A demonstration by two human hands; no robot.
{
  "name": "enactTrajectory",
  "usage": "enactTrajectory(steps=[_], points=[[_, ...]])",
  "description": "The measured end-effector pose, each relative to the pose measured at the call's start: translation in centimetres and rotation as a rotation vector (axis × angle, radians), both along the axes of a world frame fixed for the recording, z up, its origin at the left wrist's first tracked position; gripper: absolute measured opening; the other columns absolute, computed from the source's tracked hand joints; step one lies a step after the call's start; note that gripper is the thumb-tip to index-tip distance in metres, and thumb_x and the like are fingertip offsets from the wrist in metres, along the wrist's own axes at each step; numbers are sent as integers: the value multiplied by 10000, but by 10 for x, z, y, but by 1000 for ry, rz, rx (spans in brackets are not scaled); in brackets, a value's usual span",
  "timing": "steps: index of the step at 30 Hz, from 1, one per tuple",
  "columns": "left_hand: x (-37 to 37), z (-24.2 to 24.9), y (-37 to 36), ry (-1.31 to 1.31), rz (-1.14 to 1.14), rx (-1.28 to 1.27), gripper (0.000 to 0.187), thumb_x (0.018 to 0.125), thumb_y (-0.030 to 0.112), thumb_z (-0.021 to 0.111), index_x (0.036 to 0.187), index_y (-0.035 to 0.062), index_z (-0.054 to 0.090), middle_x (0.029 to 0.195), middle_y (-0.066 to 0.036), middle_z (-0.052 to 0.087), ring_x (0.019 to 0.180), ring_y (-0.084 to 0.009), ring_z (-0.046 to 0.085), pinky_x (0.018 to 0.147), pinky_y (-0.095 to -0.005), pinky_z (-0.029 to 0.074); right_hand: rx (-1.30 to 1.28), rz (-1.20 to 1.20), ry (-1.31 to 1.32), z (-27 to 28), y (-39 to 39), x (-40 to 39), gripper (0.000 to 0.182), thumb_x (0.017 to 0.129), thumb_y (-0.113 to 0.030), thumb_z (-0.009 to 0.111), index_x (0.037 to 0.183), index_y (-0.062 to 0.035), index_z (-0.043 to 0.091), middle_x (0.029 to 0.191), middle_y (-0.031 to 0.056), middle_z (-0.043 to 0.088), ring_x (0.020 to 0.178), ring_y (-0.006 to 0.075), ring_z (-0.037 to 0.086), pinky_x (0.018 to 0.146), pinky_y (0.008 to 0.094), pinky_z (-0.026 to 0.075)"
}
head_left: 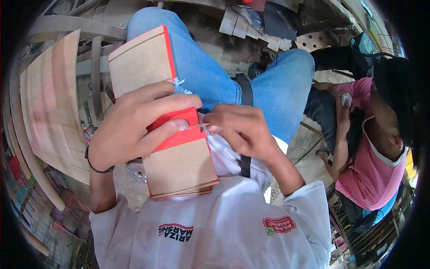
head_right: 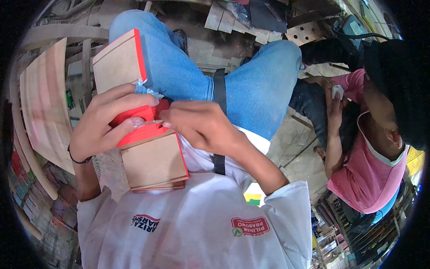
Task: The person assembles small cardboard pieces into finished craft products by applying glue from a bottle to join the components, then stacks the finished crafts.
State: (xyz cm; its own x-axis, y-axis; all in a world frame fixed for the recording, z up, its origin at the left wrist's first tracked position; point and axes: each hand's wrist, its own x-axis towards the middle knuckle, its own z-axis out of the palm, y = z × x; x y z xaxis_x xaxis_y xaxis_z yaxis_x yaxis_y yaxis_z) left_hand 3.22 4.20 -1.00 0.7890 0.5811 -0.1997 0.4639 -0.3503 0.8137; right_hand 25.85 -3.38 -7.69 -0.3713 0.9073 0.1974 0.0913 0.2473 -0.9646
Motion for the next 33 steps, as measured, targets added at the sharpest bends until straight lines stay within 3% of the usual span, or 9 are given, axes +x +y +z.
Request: enactTrajectory(steps=[1, 5, 7, 13, 20, 26, 33], points=[[-1, -1, -1, -13, 13, -2, 338, 815, 66, 616, 1144, -7, 633, 974, -185, 606, 883, -350, 619, 784, -389, 494, 133, -63, -24, -1, -2, -3, 106, 896, -42, 643, 849, 52, 630, 739, 125, 640, 656, 287, 631, 599, 337, 497], [-1, 1, 0, 2, 14, 34, 324, 831, 90, 653, 1152, 43, 643, 980, -193, 608, 866, -381, 612, 765, -412, 499, 130, -12, -75, 5, 0, 0, 80, 879, -30, 646, 864, 48, 634, 752, 129, 640, 647, 285, 620, 590, 347, 492], [-1, 3, 1, -8, 2, -11, 322, 838, 92, 643, 1156, 42, 638, 1002, -200, 615, 896, -387, 618, 785, -414, 504, -9, 15, 8, 5, -3, 1, 83, 843, -14, 663, 900, 44, 645, 788, 141, 646, 681, 296, 633, 608, 350, 503], [-2, -1, -4, -1, 22, 45, 322, 843, 93, 633, 1159, 31, 636, 1011, -189, 625, 916, -380, 629, 802, -413, 510, 100, 3, -102, 3, -2, 1, 83, 865, -26, 672, 920, 36, 666, 886, 152, 696, 782, 319, 684, 670, 367, 541], [4, 0, 3, -3, 52, 1, 312, 863, 114, 633, 1166, 36, 634, 1006, -177, 629, 933, -365, 633, 812, -399, 509, 156, -93, 17, -6, 0, -2, 93, 866, 12, 657, 941, 66, 649, 855, 160, 685, 724, 295, 651, 663, 361, 517], [-4, 12, -4, -11, 44, -16, 393, 846, 213, 689, 1202, 61, 618, 998, -172, 625, 914, -361, 631, 797, -402, 507, 106, -155, 204, -8, -12, -17, 111, 871, 26, 614, 971, 71, 633, 913, 188, 670, 735, 305, 624, 676, 387, 509], [-5, 15, -9, 31, -61, 12, 548, 781, 253, 757, 1254, 41, 579, 1081, -180, 627, 961, -368, 633, 834, -408, 505, 318, -206, 60, -6, -19, -14, 107, 787, 95, 628, 893, 77, 627, 810, 183, 668, 680, 297, 635, 605, 368, 505]])
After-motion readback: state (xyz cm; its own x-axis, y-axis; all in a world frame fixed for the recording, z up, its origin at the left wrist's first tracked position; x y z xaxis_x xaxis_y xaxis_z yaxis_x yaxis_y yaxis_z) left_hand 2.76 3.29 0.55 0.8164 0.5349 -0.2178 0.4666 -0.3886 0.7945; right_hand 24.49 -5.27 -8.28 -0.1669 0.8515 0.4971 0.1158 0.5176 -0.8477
